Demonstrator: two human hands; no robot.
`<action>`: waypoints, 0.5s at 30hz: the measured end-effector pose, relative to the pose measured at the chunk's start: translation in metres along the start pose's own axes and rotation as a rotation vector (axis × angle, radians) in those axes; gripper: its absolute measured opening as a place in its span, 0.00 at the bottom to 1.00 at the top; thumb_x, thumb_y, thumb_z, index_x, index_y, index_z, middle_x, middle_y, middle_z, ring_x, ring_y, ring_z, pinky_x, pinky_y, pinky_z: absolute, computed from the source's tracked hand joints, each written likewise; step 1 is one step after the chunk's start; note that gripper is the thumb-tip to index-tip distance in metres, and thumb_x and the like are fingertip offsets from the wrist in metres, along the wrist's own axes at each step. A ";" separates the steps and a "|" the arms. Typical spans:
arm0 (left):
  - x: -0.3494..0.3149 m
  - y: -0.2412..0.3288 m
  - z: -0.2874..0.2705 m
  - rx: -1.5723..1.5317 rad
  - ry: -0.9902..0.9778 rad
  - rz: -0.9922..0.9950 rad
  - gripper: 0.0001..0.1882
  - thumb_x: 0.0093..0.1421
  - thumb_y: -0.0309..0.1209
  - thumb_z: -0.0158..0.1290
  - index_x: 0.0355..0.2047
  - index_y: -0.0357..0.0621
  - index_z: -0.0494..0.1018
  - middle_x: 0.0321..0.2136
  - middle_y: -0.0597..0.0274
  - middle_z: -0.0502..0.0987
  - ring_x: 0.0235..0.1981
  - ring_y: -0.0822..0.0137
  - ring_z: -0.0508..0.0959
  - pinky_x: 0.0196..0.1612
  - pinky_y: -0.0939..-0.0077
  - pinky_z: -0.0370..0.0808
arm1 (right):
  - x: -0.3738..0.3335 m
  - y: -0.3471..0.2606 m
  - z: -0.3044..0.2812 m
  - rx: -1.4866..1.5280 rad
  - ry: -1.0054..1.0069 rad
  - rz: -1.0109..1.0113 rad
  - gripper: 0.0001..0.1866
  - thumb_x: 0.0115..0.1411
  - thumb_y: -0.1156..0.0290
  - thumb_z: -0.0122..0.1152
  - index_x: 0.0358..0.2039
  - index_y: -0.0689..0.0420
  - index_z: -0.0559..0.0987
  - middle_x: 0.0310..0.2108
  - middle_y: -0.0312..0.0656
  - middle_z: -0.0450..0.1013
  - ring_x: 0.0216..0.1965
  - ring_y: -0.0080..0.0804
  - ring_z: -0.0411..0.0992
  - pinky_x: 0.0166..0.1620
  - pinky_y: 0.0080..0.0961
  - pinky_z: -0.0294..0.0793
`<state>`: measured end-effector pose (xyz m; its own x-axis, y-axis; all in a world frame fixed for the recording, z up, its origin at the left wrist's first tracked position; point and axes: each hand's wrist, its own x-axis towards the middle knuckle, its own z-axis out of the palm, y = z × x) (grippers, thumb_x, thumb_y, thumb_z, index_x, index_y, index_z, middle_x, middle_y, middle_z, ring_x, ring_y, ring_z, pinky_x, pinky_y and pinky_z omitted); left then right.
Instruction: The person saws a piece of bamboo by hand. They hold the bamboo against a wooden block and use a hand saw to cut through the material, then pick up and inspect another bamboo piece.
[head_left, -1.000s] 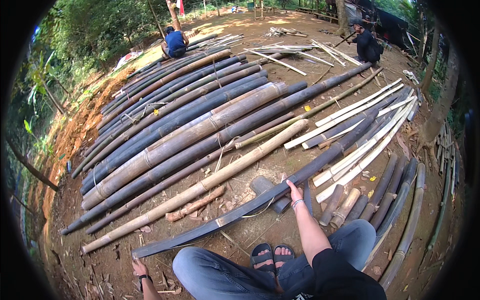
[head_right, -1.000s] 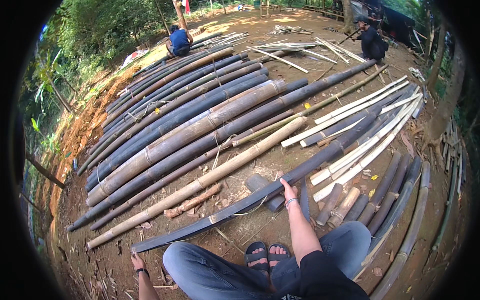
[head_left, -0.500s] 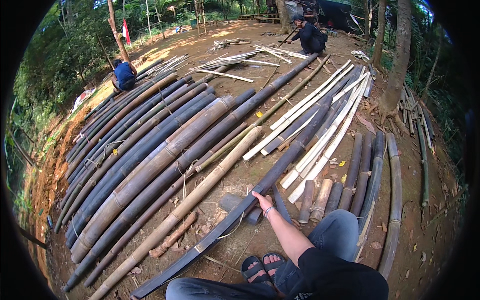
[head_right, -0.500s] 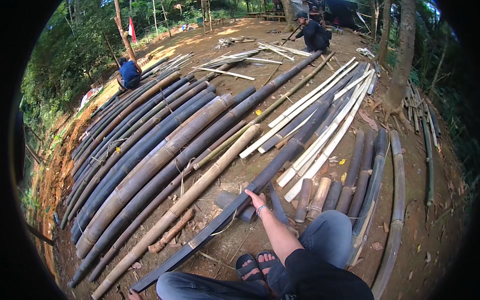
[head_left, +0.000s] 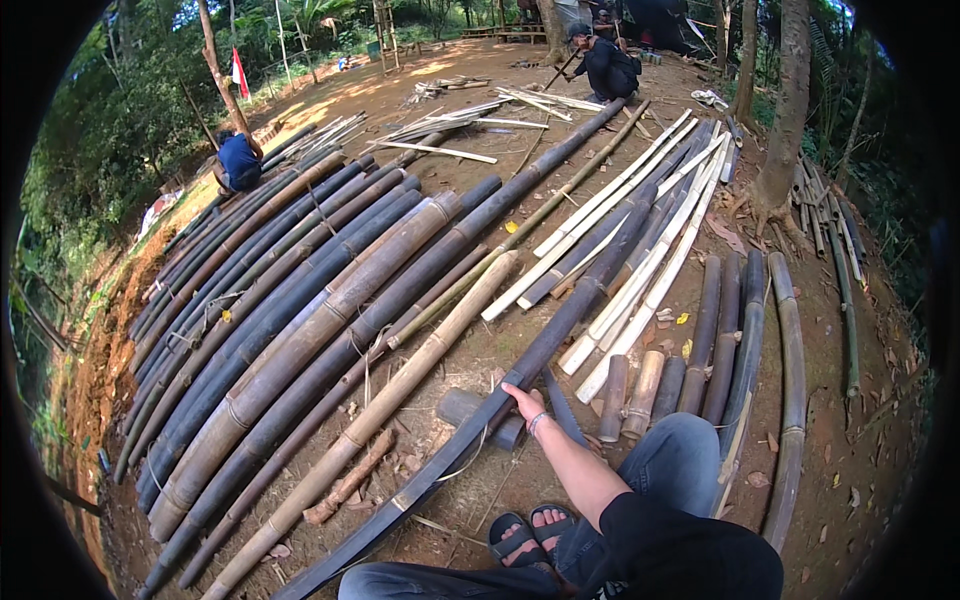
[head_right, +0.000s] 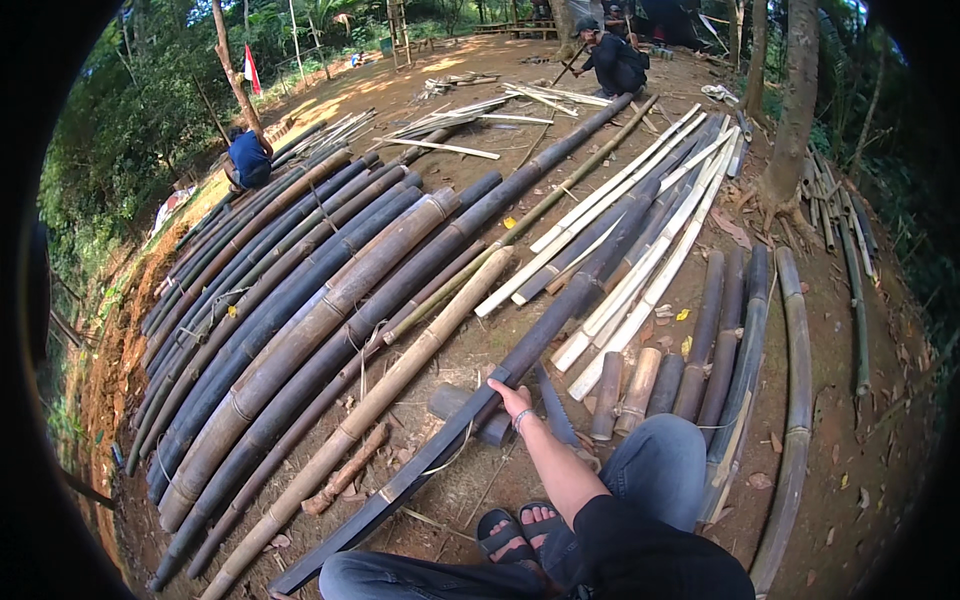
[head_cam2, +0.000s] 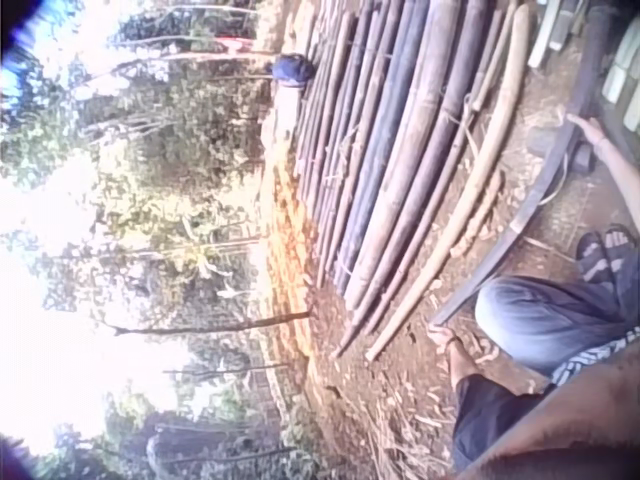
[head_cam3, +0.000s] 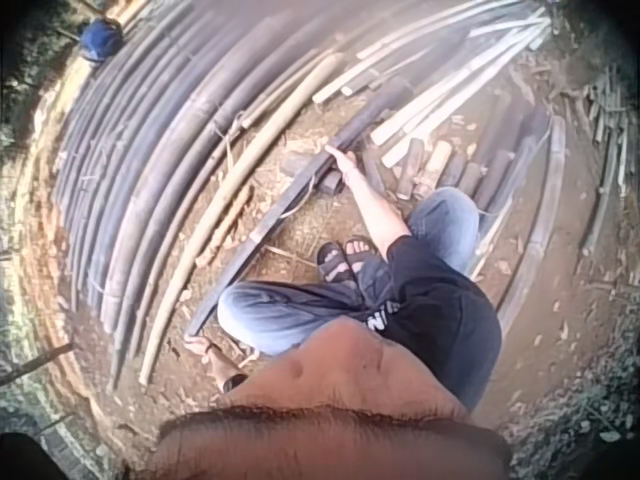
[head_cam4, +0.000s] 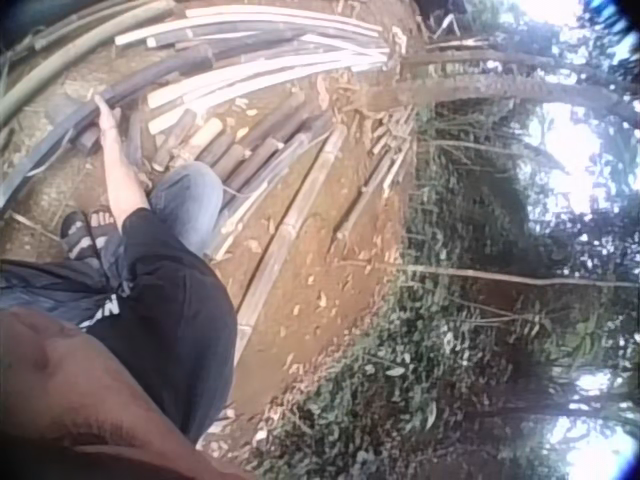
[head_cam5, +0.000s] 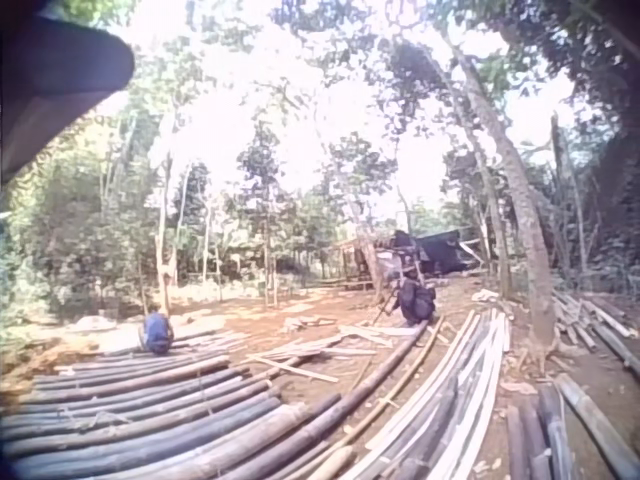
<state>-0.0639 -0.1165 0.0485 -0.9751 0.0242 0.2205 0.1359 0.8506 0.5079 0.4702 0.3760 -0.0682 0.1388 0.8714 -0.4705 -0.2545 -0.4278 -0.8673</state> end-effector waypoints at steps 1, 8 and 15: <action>0.007 -0.006 0.008 0.010 0.009 0.005 0.27 0.70 0.48 0.40 0.55 0.40 0.71 0.52 0.42 0.75 0.55 0.45 0.74 0.55 0.53 0.71 | -0.001 -0.002 -0.001 0.003 0.002 0.005 0.48 0.41 0.44 0.77 0.48 0.76 0.74 0.48 0.59 0.74 0.49 0.44 0.74 0.56 0.34 0.69; 0.040 -0.035 0.050 0.063 0.064 0.057 0.27 0.70 0.48 0.40 0.55 0.38 0.71 0.52 0.40 0.75 0.55 0.45 0.74 0.55 0.53 0.71 | 0.006 0.004 -0.002 0.028 0.020 0.014 0.47 0.40 0.46 0.78 0.48 0.74 0.72 0.46 0.55 0.75 0.46 0.41 0.75 0.52 0.36 0.73; 0.057 -0.055 0.068 0.110 0.147 0.111 0.27 0.70 0.48 0.40 0.54 0.36 0.70 0.52 0.39 0.74 0.55 0.44 0.74 0.55 0.53 0.71 | 0.005 0.001 0.006 0.028 0.077 0.054 0.42 0.39 0.47 0.79 0.41 0.73 0.77 0.42 0.53 0.77 0.43 0.40 0.77 0.48 0.32 0.74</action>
<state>-0.1386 -0.1258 -0.0238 -0.9183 0.0507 0.3926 0.2129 0.8995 0.3816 0.4651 0.3816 -0.0711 0.1969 0.8257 -0.5287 -0.2902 -0.4660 -0.8358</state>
